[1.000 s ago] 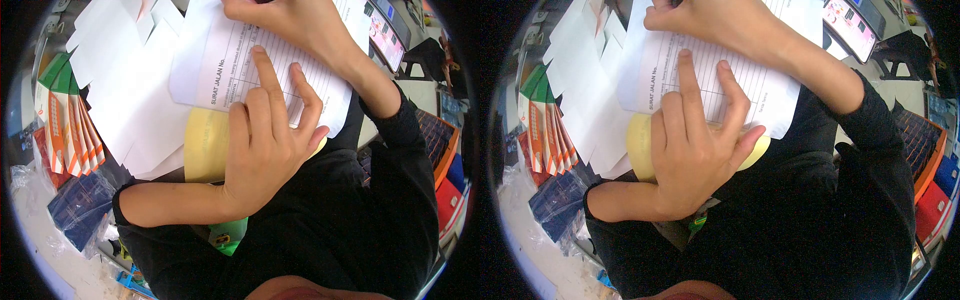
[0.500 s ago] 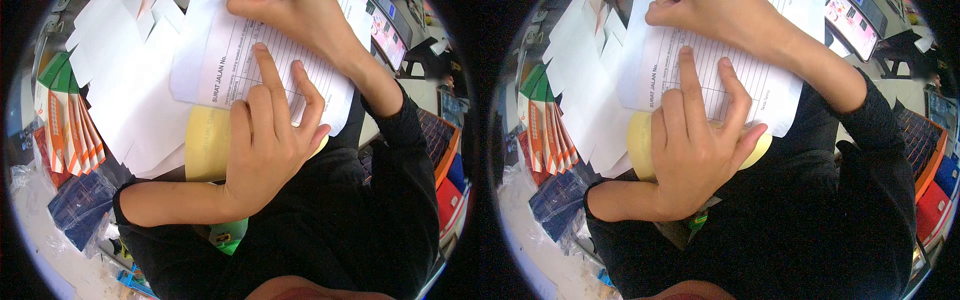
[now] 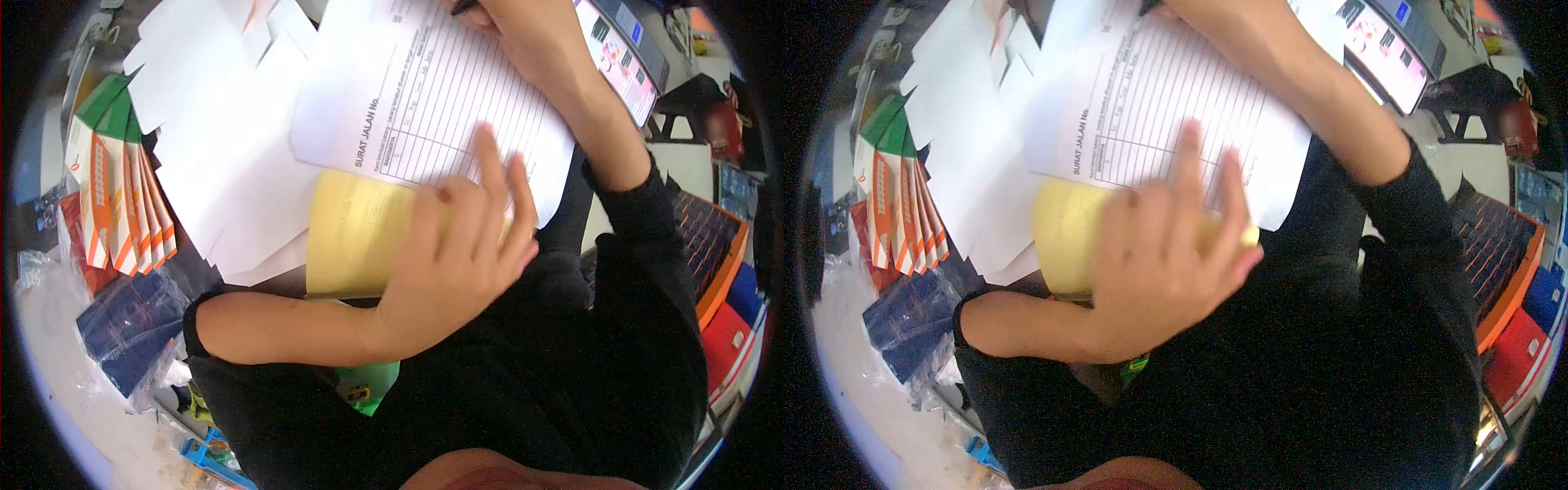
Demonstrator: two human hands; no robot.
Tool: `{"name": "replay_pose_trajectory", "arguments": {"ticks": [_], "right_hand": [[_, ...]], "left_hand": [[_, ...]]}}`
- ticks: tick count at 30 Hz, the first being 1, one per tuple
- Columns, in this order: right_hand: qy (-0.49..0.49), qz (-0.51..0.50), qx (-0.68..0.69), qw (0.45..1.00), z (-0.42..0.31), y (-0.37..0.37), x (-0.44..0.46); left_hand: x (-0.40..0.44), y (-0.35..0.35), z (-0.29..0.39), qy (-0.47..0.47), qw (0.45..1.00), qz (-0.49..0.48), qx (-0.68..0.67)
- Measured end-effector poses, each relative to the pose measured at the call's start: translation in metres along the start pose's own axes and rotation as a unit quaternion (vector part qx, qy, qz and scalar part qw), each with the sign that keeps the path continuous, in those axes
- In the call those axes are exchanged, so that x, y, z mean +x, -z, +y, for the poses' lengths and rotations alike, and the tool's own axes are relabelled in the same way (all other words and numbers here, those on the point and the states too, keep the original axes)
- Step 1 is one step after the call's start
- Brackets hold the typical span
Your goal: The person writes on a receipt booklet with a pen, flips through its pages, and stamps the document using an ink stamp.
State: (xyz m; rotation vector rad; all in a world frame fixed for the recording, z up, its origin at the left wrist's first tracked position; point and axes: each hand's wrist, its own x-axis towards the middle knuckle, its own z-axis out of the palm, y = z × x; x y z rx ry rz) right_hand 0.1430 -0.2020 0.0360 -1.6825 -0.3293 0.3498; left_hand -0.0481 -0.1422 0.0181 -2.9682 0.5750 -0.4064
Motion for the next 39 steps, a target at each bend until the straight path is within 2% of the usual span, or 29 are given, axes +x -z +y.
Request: {"name": "replay_pose_trajectory", "arguments": {"ticks": [1,3,5,7,10,14,17,20,27,30,32,35,38,39], "right_hand": [[0.018,-0.028,0.055,0.998,0.013,0.007,0.003],[0.024,0.014,0.128,0.991,0.003,0.009,-0.005],[0.167,0.092,0.169,0.967,0.02,0.048,-0.017],[0.313,0.169,0.186,0.916,0.029,0.091,-0.031],[0.448,0.265,0.118,0.846,-0.005,0.145,-0.073],[0.563,0.303,-0.003,0.769,-0.053,0.189,-0.122],[0.6,0.299,-0.061,0.739,-0.07,0.203,-0.141],[0.617,0.294,-0.087,0.725,-0.078,0.212,-0.153],[0.637,0.283,-0.1,0.71,-0.082,0.224,-0.166],[0.641,0.28,-0.1,0.707,-0.081,0.225,-0.168],[0.645,0.277,-0.101,0.705,-0.08,0.226,-0.17],[0.645,0.275,-0.1,0.706,-0.077,0.227,-0.17],[0.652,0.27,-0.097,0.702,-0.077,0.224,-0.169],[0.654,0.27,-0.097,0.7,-0.076,0.224,-0.169]], "left_hand": [[-0.003,0.001,0.003,-0.034,0.999,0.002,-0.029],[-0.007,-0.001,0.005,-0.085,0.995,0.022,-0.041],[-0.007,-0.007,0.008,-0.102,0.993,0.049,-0.011],[-0.007,-0.007,0.008,-0.101,0.994,0.052,-0.005],[-0.009,-0.002,0.008,-0.099,0.994,0.045,-0.029],[-0.003,0.011,0.005,-0.097,0.988,-0.006,-0.117],[0.007,0.033,-0.004,-0.094,0.966,-0.097,-0.219],[0.001,0.042,-0.006,-0.081,0.971,-0.126,-0.184],[0.003,0.047,0.004,-0.048,0.972,-0.117,-0.197],[0.021,0.045,-0.017,0.016,0.91,-0.044,-0.412],[0.037,0.033,-0.049,0.054,0.906,0.045,-0.417],[0.042,0.009,-0.097,0.153,0.923,0.126,-0.329],[0.032,0.005,-0.122,0.24,0.902,0.103,-0.344],[0.026,0.008,-0.128,0.243,0.909,0.108,-0.32]]}}
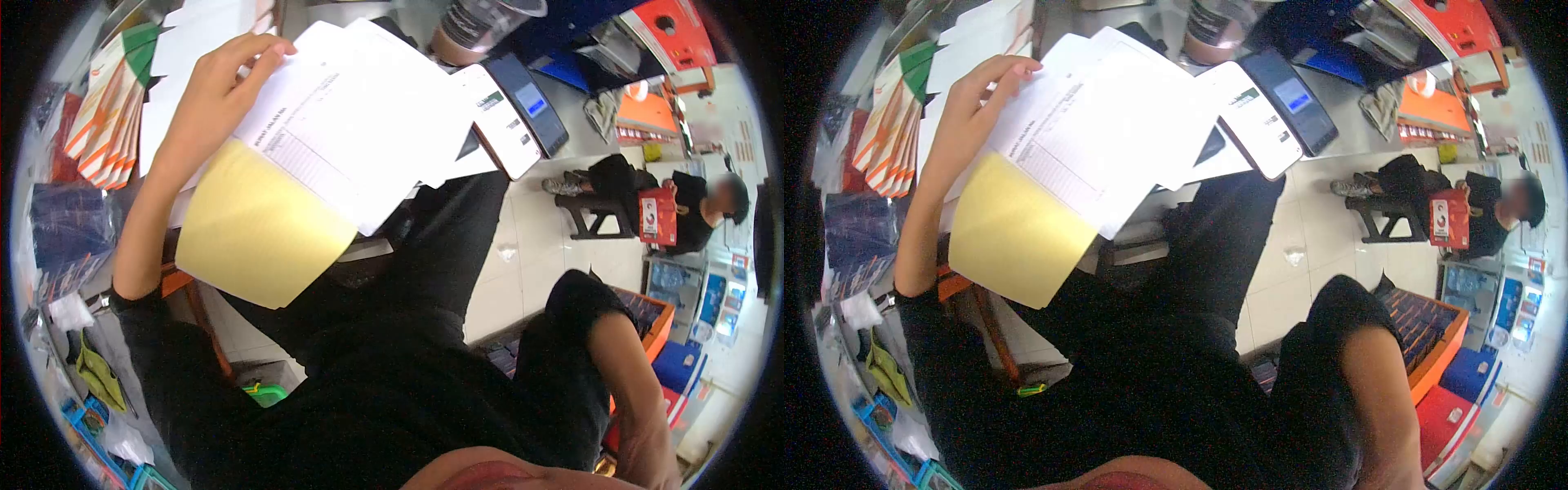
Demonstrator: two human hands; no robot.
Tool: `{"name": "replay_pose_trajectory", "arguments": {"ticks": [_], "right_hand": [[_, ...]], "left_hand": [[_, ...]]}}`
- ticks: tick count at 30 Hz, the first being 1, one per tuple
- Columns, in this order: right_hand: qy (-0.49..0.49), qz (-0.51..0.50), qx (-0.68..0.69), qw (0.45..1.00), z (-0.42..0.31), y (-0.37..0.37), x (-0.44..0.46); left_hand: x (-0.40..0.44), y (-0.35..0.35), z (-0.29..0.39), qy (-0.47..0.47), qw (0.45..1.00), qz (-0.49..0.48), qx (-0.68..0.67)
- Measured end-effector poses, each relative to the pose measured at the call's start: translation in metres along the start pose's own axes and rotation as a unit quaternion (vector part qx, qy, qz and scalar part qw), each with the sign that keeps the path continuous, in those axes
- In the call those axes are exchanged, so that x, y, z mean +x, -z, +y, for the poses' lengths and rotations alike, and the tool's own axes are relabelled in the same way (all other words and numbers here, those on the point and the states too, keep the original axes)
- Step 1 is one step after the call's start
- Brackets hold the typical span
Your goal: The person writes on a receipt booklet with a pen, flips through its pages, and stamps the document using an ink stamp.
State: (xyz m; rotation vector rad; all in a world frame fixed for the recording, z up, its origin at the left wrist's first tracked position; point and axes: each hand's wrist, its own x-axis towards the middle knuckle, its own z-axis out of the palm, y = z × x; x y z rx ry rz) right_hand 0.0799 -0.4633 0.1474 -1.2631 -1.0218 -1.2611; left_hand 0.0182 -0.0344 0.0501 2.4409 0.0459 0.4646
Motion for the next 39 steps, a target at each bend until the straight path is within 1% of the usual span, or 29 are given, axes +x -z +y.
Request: {"name": "replay_pose_trajectory", "arguments": {"ticks": [2,3,4,6,8,9,10,11,12,13,14,16,17,19,20,22,23,25,28,31,34,35,37,39], "right_hand": [[0.005,-0.006,-0.006,1.0,0.002,0.001,-0.002],[0.004,-0.011,-0.009,1.0,0.003,0.0,-0.006],[0.007,-0.015,-0.013,1.0,0.004,0.0,-0.01],[0.017,-0.026,-0.029,0.999,0.005,0.001,-0.021],[0.01,-0.068,-0.044,0.997,0.001,0.0,-0.042],[-0.021,-0.121,-0.032,0.992,-0.002,-0.002,-0.053],[-0.088,-0.222,0.0,0.971,-0.009,-0.017,-0.065],[-0.162,-0.324,0.018,0.932,-0.015,-0.032,-0.076],[-0.227,-0.414,0.019,0.881,-0.021,-0.047,-0.087],[-0.27,-0.492,-0.02,0.827,-0.035,-0.071,-0.08],[-0.257,-0.501,-0.006,0.827,-0.036,-0.084,-0.089],[-0.232,-0.514,0.027,0.826,-0.034,-0.103,-0.104],[-0.22,-0.519,0.046,0.825,-0.033,-0.111,-0.109],[-0.234,-0.519,0.11,0.815,-0.031,-0.125,-0.122],[-0.229,-0.545,0.126,0.796,-0.029,-0.131,-0.122],[-0.195,-0.556,0.136,0.797,-0.029,-0.141,-0.125],[-0.177,-0.561,0.142,0.796,-0.029,-0.144,-0.126],[-0.185,-0.556,0.161,0.794,-0.027,-0.146,-0.127],[-0.196,-0.556,0.168,0.79,-0.02,-0.146,-0.122],[-0.204,-0.558,0.181,0.784,-0.016,-0.142,-0.119],[-0.166,-0.478,0.177,0.844,-0.013,-0.138,-0.117],[-0.194,-0.429,0.166,0.867,-0.016,-0.139,-0.115],[-0.386,-0.378,0.121,0.833,-0.02,-0.131,-0.113],[-0.398,-0.32,0.085,0.856,-0.012,-0.134,-0.124]], "left_hand": [[-0.019,0.026,0.002,0.052,0.989,-0.036,0.134],[-0.036,0.039,0.006,0.084,0.975,-0.053,0.199],[-0.059,0.045,0.005,0.064,0.969,-0.041,0.233],[-0.099,0.044,0.027,0.105,0.97,-0.026,0.219],[-0.117,0.039,0.042,0.139,0.973,0.001,0.185],[-0.122,0.035,0.047,0.154,0.976,0.019,0.155],[-0.125,0.032,0.05,0.167,0.978,0.036,0.123],[-0.128,0.033,0.05,0.171,0.979,0.046,0.104],[-0.131,0.035,0.05,0.173,0.98,0.056,0.084],[-0.133,0.036,0.051,0.175,0.98,0.064,0.064],[-0.133,0.039,0.054,0.195,0.978,0.065,0.04],[-0.134,0.044,0.061,0.233,0.97,0.063,-0.007],[-0.134,0.044,0.062,0.22,0.973,0.065,-0.002],[-0.133,0.045,0.062,0.195,0.978,0.069,0.007],[-0.132,0.047,0.062,0.202,0.978,0.05,0.009],[-0.131,0.052,0.063,0.216,0.976,0.014,0.016],[-0.131,0.052,0.063,0.221,0.975,0.019,0.005],[-0.133,0.049,0.061,0.232,0.972,0.03,-0.019],[-0.135,0.044,0.059,0.211,0.974,0.077,-0.018],[-0.136,0.044,0.061,0.232,0.97,0.076,-0.019],[-0.135,0.05,0.066,0.252,0.967,0.026,-0.009],[-0.135,0.051,0.065,0.246,0.968,0.036,-0.026],[-0.135,0.051,0.055,0.234,0.968,0.057,-0.063],[-0.127,0.052,0.042,0.181,0.98,0.051,-0.064]]}}
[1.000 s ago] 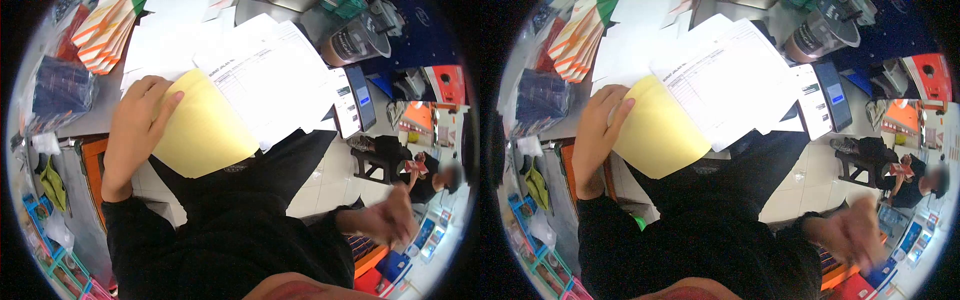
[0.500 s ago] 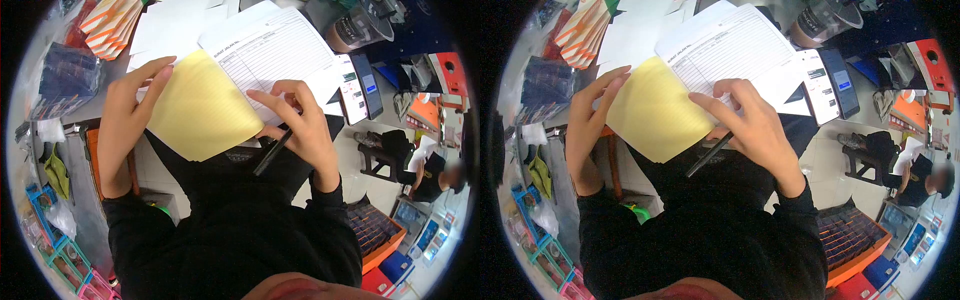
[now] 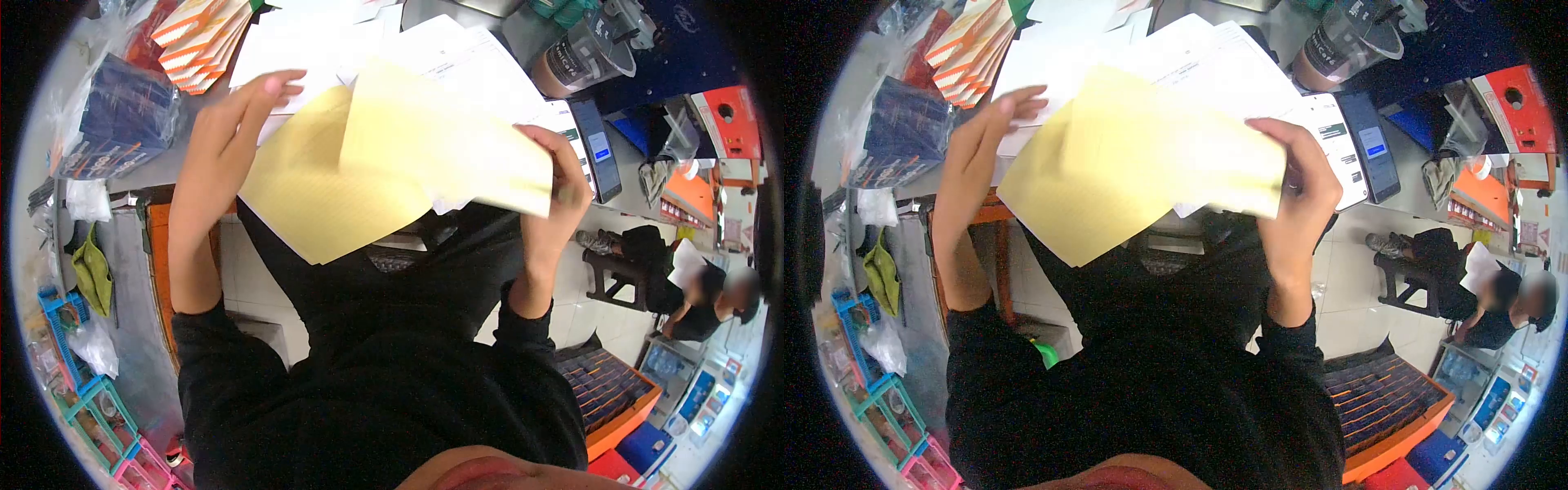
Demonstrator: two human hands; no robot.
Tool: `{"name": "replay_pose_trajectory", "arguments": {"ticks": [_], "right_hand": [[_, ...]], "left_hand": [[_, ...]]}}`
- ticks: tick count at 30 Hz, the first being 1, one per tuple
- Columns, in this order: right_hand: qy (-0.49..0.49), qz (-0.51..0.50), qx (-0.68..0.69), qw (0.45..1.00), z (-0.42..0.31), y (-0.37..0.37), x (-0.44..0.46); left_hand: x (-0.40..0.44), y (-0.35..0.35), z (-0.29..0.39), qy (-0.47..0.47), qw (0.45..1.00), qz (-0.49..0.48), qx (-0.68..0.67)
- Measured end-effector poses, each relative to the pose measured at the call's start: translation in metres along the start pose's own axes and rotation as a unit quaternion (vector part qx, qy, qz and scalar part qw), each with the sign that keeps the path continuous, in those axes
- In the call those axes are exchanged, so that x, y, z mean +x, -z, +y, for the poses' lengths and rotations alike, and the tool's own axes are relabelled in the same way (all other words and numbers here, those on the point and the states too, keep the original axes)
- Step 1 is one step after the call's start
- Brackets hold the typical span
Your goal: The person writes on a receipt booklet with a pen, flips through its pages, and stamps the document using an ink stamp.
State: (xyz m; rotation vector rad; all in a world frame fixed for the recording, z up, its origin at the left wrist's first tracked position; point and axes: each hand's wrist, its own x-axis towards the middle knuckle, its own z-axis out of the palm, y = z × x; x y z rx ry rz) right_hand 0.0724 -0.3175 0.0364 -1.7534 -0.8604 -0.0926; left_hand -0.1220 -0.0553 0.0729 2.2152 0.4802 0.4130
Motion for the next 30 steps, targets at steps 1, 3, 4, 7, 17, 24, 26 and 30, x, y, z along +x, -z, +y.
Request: {"name": "replay_pose_trajectory", "arguments": {"ticks": [1,3,4,7,17,24,26,30], "right_hand": [[-0.049,0.025,-0.017,0.998,0.002,0.001,0.0],[-0.155,0.065,-0.049,0.985,0.008,-0.001,0.002],[-0.195,0.061,-0.085,0.975,0.012,0.001,0.004],[-0.188,0.069,-0.074,0.977,0.014,0.0,0.007],[-0.195,0.087,-0.049,0.976,0.008,-0.001,0.006],[-0.224,0.109,-0.019,0.968,0.008,-0.001,0.004],[-0.217,0.117,-0.024,0.969,0.011,-0.002,0.005],[-0.212,0.135,-0.014,0.968,0.01,-0.003,0.005]], "left_hand": [[0.009,0.001,-0.005,-0.026,1.0,-0.005,-0.001],[0.034,-0.01,-0.012,-0.074,0.996,-0.029,-0.027],[0.049,-0.018,-0.015,-0.098,0.994,-0.04,-0.039],[0.095,-0.043,-0.023,-0.153,0.985,-0.08,-0.008],[0.158,-0.076,-0.039,-0.143,0.952,-0.223,-0.153],[0.139,-0.08,-0.022,-0.097,0.964,-0.172,-0.176],[0.134,-0.078,-0.016,-0.087,0.962,-0.18,-0.184],[0.134,-0.083,-0.021,-0.106,0.951,-0.19,-0.219]]}}
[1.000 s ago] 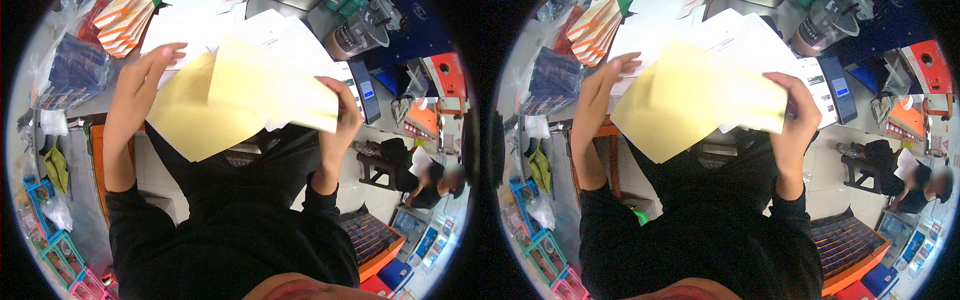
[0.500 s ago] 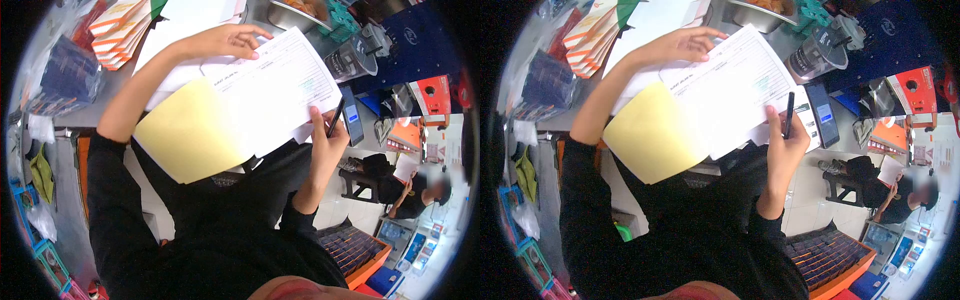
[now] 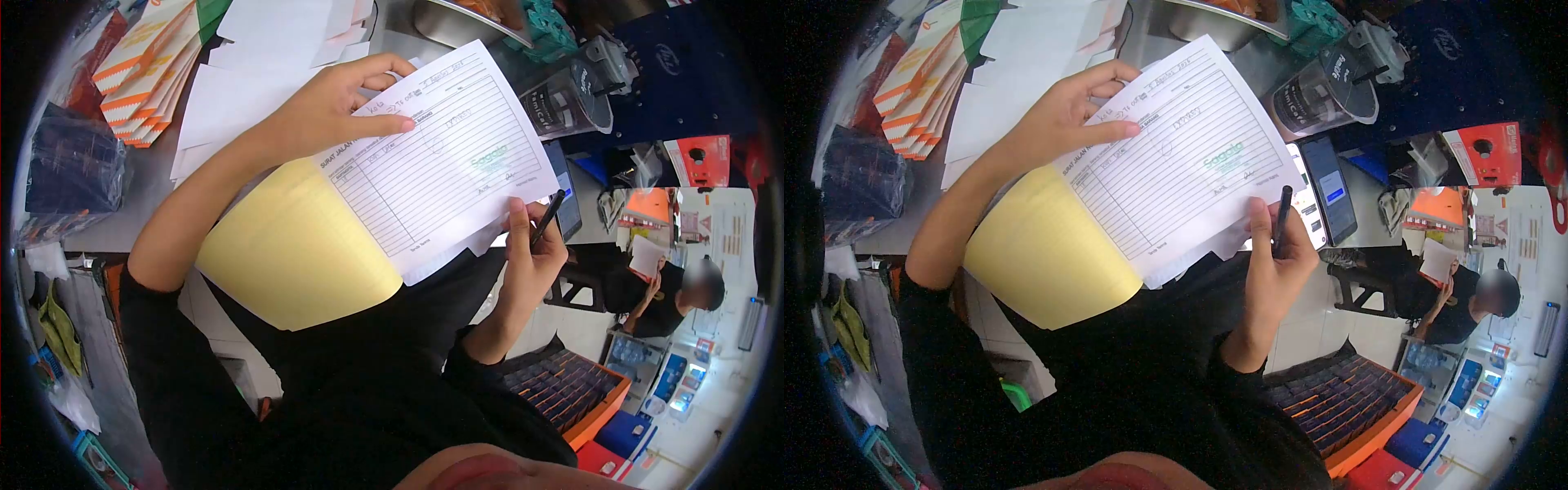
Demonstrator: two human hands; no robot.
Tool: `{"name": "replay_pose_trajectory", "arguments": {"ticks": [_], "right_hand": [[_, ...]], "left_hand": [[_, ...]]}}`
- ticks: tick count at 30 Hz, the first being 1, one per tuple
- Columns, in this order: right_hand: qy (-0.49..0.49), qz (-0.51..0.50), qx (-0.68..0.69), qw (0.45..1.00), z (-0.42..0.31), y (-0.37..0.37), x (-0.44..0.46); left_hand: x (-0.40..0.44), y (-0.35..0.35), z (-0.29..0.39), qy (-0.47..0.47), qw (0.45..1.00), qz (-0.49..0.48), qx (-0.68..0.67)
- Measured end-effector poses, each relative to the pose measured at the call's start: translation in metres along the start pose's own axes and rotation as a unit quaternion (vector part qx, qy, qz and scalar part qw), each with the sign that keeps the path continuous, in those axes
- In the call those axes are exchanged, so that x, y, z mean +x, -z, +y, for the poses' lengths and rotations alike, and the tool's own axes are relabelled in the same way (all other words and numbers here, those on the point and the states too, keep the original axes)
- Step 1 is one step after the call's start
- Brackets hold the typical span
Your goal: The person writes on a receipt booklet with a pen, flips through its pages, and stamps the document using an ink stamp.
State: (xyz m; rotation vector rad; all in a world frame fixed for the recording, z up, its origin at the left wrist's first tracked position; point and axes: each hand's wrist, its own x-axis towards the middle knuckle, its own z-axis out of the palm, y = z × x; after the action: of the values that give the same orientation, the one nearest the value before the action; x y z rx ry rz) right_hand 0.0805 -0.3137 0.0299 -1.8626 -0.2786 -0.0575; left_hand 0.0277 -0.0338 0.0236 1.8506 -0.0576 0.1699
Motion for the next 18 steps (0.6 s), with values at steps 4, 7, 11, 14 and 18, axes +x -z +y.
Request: {"name": "replay_pose_trajectory", "arguments": {"ticks": [4,7,11,14,18], "right_hand": [[0.01,-0.053,0.093,0.994,0.0,0.012,-0.003],[0.003,-0.18,0.358,0.916,-0.005,0.021,-0.008],[-0.091,-0.32,0.485,0.809,-0.009,0.025,0.034],[0.008,-0.303,0.245,0.921,-0.032,-0.005,0.063],[0.012,-0.333,0.205,0.921,-0.019,-0.048,0.098]], "left_hand": [[0.0,0.001,0.004,-0.01,0.997,-0.007,-0.08],[-0.004,0.014,-0.003,-0.067,0.983,-0.066,-0.157],[-0.006,0.049,0.011,-0.041,0.919,-0.32,-0.227],[-0.003,0.05,0.028,-0.072,0.908,-0.374,-0.173],[-0.003,0.05,0.024,-0.094,0.897,-0.392,-0.184]]}}
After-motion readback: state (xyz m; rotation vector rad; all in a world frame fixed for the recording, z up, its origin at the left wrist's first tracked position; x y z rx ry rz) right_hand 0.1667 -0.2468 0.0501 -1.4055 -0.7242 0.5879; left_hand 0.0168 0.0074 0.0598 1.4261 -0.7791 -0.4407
